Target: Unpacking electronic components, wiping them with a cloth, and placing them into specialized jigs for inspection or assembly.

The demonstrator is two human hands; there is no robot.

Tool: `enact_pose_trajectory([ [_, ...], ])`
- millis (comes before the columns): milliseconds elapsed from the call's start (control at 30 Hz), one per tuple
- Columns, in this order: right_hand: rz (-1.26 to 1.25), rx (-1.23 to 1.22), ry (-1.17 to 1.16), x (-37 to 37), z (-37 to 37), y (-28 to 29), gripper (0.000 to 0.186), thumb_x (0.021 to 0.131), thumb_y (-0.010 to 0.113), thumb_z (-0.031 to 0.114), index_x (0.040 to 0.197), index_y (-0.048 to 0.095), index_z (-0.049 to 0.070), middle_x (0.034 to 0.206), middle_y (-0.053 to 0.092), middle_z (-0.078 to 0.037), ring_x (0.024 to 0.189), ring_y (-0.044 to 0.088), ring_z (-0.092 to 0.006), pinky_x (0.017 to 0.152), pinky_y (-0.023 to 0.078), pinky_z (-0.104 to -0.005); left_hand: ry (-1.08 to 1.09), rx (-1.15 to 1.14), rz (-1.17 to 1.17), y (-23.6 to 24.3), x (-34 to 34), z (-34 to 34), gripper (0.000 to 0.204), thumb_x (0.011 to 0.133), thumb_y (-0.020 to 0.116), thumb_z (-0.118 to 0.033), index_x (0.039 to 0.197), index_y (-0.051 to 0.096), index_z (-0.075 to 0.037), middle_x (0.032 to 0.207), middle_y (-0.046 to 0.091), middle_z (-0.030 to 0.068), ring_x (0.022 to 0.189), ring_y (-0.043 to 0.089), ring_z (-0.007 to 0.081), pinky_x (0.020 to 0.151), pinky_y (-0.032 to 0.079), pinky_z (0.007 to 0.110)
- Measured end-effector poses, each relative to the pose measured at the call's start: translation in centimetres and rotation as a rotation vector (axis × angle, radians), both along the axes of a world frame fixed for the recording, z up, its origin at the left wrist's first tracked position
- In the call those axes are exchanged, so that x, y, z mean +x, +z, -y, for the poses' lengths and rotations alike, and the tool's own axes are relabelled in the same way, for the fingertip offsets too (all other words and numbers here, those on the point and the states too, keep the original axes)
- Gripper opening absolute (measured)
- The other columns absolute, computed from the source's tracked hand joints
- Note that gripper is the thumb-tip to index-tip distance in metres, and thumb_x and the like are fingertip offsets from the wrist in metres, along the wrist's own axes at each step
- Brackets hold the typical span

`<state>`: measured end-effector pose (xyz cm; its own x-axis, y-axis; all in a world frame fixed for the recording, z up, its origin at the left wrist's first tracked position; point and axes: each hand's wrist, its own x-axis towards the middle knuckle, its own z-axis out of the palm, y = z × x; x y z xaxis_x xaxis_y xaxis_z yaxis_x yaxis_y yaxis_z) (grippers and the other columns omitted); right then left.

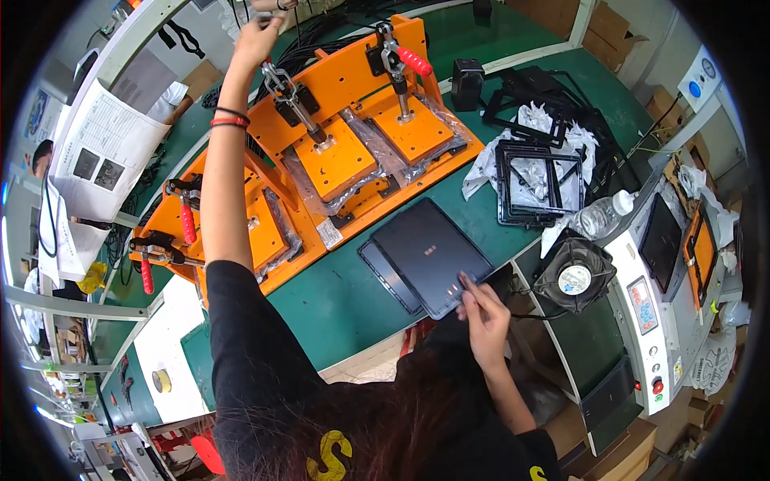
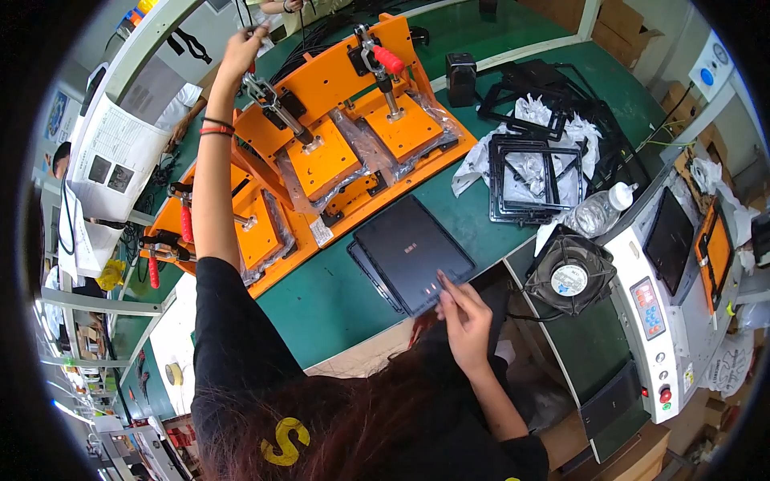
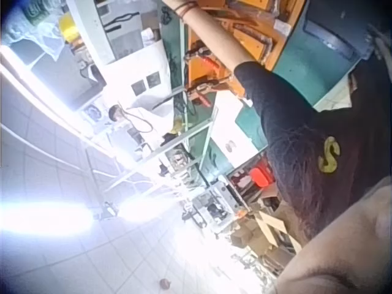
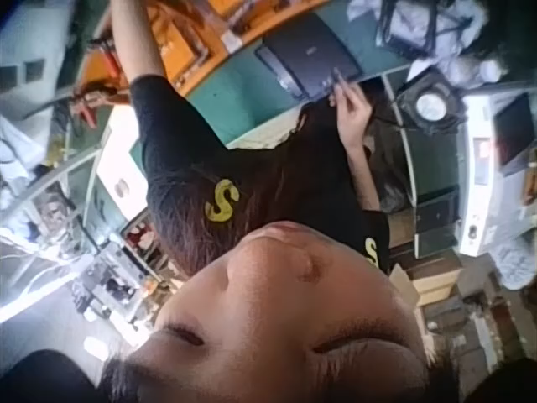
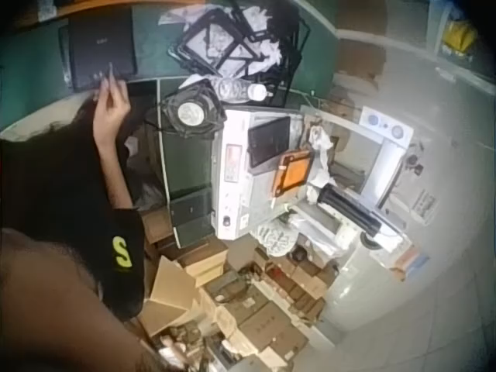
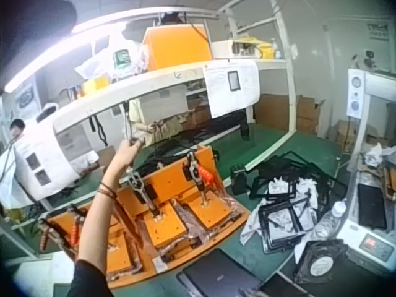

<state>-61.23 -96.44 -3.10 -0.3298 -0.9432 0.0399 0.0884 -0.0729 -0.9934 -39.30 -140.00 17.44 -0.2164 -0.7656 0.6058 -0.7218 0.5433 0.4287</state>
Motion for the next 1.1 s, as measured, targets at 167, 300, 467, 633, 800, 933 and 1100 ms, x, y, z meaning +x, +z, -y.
enact_pose_trajectory([
  [167,-0.105,-0.03,0.057,3.6,5.3,-1.5,0.027,0.084,0.053,0.002,0.111,0.06,0.002,0.072,0.053,-0.005,0.06,0.051,-0.0085,0.057,0.042,-0.0217,-0.028,-0.331,-0.437,-0.1,0.9,-12.4,0.037,0.088,0.055,-0.025,0.109,0.048,0.004,0.103,0.056,0.0134,0.093,0.055,0.0189,0.077,0.045,0.029],
  [300,-0.175,-0.15,-0.003,5.4,8.7,-2.7,0.026,0.085,0.053,0.004,0.109,0.061,0.003,0.074,0.056,-0.009,0.061,0.055,-0.0129,0.057,0.044,-0.0248,-0.035,-0.432,-0.766,-5.5,-0.8,-23.7,0.027,0.091,0.044,-0.013,0.11,0.041,0.006,0.105,0.054,0.0148,0.096,0.052,0.0199,0.088,0.04,0.031],
  [467,-0.008,-0.19,0.036,10.1,13.4,-3.9,0.025,0.086,0.053,0.004,0.11,0.06,0.003,0.073,0.054,-0.008,0.061,0.058,-0.0133,0.056,0.046,-0.0242,0.16,-0.199,-0.59,-15.8,0.2,-33.4,0.024,0.09,0.041,-0.006,0.112,0.033,0.0,0.1,0.046,0.0116,0.091,0.046,0.0176,0.084,0.037,0.03],
  [633,0.045,-0.233,-0.047,10.9,17.1,-4.4,0.023,0.087,0.054,0.007,0.108,0.06,-0.001,0.07,0.051,-0.008,0.06,0.058,-0.013,0.054,0.046,-0.0239,0.016,0.283,-0.751,-18.7,-1.5,-34.8,0.029,0.09,0.042,-0.001,0.116,0.031,-0.001,0.101,0.047,0.0108,0.093,0.048,0.0173,0.087,0.037,0.03],
  [800,0.015,-0.185,-0.02,9.5,17.9,-5.4,0.023,0.087,0.054,0.007,0.107,0.06,-0.003,0.075,0.055,-0.01,0.065,0.063,-0.0157,0.058,0.049,-0.0243,0.006,0.521,-0.938,-20.3,-1.4,-33.6,0.035,0.092,0.044,-0.011,0.123,0.029,-0.003,0.108,0.047,0.0108,0.095,0.049,0.0175,0.089,0.038,0.031],
  [933,-0.122,-0.264,0.079,9.9,18.2,-6.9,0.025,0.087,0.05,0.005,0.11,0.057,-0.003,0.078,0.055,-0.013,0.067,0.063,-0.0185,0.059,0.05,-0.0263,0.059,0.627,-1.191,-21.5,-1.6,-31.9,0.041,0.091,0.048,-0.018,0.125,0.03,-0.004,0.113,0.046,0.0115,0.098,0.049,0.0183,0.088,0.038,0.035],
  [1100,-0.575,-0.187,0.078,9.5,19.0,-5.5,0.026,0.084,0.051,0.005,0.108,0.057,0.001,0.082,0.058,-0.02,0.073,0.058,-0.0362,0.063,0.048,-0.0428,0.145,0.632,-1.099,-22.5,-0.3,-30.6,0.046,0.09,0.048,-0.03,0.125,0.033,-0.004,0.117,0.045,0.0117,0.104,0.044,0.0186,0.093,0.032,0.035],
])
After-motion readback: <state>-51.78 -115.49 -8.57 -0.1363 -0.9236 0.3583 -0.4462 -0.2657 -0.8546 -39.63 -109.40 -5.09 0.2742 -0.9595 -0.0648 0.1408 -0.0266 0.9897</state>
